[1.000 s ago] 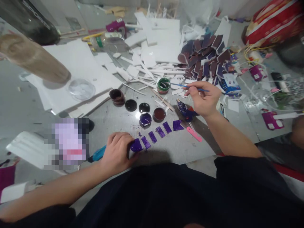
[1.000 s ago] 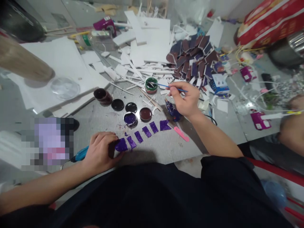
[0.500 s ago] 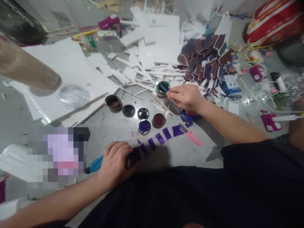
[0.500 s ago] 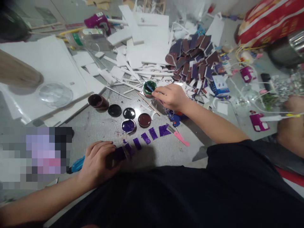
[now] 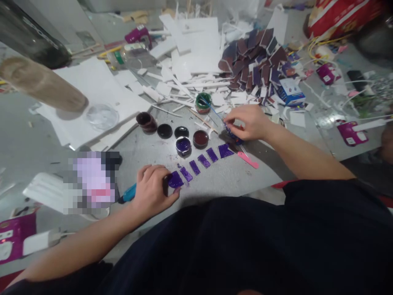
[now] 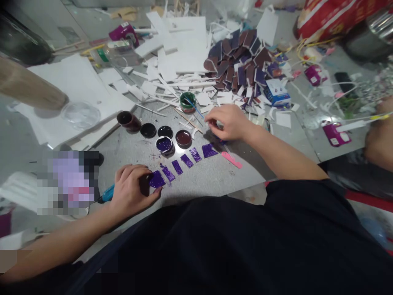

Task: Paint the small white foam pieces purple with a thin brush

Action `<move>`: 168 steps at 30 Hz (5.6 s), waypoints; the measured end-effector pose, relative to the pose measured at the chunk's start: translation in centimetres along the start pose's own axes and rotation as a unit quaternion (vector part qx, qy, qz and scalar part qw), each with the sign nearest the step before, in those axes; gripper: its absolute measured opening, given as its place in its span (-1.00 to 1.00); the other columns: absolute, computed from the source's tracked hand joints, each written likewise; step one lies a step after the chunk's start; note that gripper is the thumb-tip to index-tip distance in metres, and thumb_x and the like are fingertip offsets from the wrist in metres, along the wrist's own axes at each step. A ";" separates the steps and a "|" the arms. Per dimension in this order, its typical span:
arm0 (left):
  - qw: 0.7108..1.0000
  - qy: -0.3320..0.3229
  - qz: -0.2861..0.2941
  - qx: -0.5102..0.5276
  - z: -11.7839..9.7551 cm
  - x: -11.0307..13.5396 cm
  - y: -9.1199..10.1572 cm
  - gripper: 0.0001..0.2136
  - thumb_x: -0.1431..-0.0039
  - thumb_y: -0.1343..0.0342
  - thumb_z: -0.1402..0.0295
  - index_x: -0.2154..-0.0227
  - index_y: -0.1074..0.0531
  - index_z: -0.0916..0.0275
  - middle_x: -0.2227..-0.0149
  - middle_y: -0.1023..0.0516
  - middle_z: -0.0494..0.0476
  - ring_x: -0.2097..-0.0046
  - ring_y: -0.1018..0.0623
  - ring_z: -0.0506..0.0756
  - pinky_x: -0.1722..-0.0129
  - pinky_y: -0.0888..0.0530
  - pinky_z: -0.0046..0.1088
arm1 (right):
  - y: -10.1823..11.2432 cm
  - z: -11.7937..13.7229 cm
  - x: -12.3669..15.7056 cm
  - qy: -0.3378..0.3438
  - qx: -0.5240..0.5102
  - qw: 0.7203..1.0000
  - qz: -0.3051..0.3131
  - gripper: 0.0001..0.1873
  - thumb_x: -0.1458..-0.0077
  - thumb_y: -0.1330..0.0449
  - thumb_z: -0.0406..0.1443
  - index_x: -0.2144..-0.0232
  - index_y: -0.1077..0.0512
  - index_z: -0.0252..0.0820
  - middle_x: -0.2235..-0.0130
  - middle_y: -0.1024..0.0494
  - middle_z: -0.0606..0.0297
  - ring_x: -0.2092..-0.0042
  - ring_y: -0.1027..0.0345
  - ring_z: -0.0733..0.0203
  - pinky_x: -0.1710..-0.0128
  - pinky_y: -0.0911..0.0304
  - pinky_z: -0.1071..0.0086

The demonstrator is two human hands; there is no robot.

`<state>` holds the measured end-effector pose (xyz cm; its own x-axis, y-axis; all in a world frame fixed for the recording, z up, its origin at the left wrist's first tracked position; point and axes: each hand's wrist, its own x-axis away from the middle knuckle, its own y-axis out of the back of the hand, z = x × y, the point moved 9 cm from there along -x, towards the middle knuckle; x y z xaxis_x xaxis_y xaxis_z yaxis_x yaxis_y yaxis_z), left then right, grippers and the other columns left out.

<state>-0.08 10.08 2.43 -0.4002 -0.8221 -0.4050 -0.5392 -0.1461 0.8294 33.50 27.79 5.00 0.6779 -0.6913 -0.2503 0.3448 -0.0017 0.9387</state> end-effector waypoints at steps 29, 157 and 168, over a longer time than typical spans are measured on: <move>0.990 -0.126 -0.047 -0.035 -1.4 -2.5 4.9 -0.42 -0.20 -0.62 0.02 -0.10 -0.41 -0.08 0.04 -0.83 0.07 -0.08 -0.81 0.43 -0.20 -0.60 0.27 | 1.7 7.6 6.8 0.150 0.047 0.986 -0.054 -0.63 -0.51 -0.28 -0.07 -0.27 -0.48 0.07 -0.07 -0.88 0.27 -0.04 -0.78 -0.02 -0.10 -0.47 0.00; 0.976 -0.190 0.081 0.072 -0.4 -45.1 -9.6 -0.39 -0.17 -0.35 -0.13 -0.20 -0.38 -0.05 -0.07 -0.73 0.08 -0.16 -0.53 0.31 -0.45 -0.29 0.29 | 10.2 -20.0 7.6 -0.304 -0.026 0.943 -0.137 -0.23 -0.20 -0.52 -0.04 -0.33 -0.34 0.05 -0.18 -0.78 0.02 -0.18 -0.70 -0.33 -0.36 -0.56 -0.26; 0.968 -0.180 0.160 0.076 1.5 -43.7 -11.7 -0.24 -0.10 -0.35 -0.20 -0.28 -0.39 0.05 -0.05 -0.77 0.20 -0.19 -0.60 0.42 -0.43 -0.33 0.32 | 8.4 -20.9 7.4 -0.285 -0.102 0.950 -0.083 -0.20 -0.11 -0.57 -0.13 -0.31 -0.35 0.12 -0.12 -0.79 0.11 -0.07 -0.73 -0.24 -0.26 -0.65 -0.25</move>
<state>22.61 48.50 9.87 -0.7824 -0.5629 -0.2665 -0.4361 0.1897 0.8797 55.01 37.78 6.06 0.1616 -0.9725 -0.1676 0.5737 -0.0456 0.8178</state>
